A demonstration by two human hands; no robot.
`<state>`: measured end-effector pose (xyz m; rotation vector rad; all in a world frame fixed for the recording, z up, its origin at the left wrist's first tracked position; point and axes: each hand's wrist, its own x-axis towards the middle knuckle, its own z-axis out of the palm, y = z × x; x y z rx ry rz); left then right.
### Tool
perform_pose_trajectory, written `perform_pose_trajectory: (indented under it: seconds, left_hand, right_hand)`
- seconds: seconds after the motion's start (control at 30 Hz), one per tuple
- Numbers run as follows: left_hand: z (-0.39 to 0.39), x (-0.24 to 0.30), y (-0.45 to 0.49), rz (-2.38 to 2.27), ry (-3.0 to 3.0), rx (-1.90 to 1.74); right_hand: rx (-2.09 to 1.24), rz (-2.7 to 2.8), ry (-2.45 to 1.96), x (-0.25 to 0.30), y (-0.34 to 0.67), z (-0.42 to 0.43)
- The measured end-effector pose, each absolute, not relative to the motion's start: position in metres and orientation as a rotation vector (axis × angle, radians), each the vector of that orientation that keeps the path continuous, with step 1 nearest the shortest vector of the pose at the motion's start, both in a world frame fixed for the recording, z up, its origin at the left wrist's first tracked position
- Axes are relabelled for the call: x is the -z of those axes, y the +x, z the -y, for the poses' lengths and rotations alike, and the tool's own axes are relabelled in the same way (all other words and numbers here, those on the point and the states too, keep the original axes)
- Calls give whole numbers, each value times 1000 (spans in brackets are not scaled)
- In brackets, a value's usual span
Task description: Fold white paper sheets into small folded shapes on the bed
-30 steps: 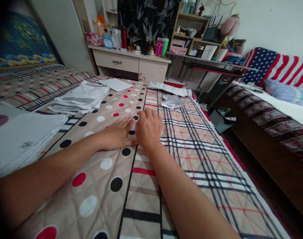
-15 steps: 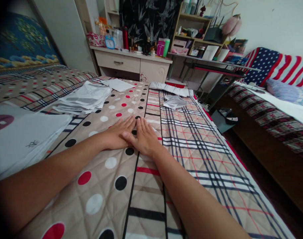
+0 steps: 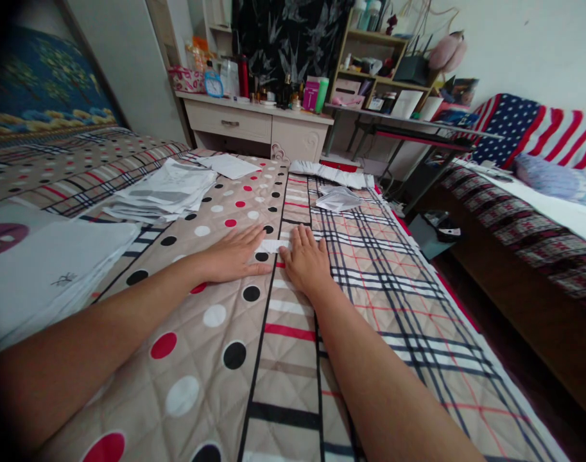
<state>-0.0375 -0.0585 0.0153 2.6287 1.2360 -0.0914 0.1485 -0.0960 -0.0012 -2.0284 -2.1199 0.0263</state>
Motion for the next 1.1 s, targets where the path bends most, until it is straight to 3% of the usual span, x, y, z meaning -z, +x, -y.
perform_pose_trajectory:
  seconds: [0.23, 0.47, 0.7, 0.97, 1.1]
  left_hand:
    - [54, -2, -35, -1260, 2677, -85]
    - [46, 3, -38, -1157, 2722, -355]
    - [33, 14, -38, -1008, 2527, -903]
    - [43, 6, -31, -985, 2407, -1124]
    - [47, 0, -30, -1054, 2566, -1055]
  right_hand:
    - [-277, 2008, -1522, 4, 160, 92]
    - [-229, 1998, -1417, 8, 162, 86]
    - [-426, 1721, -1390, 7, 165, 84]
    - [143, 1938, -1361, -4, 156, 89]
    - [179, 2046, -1326, -6, 151, 90]
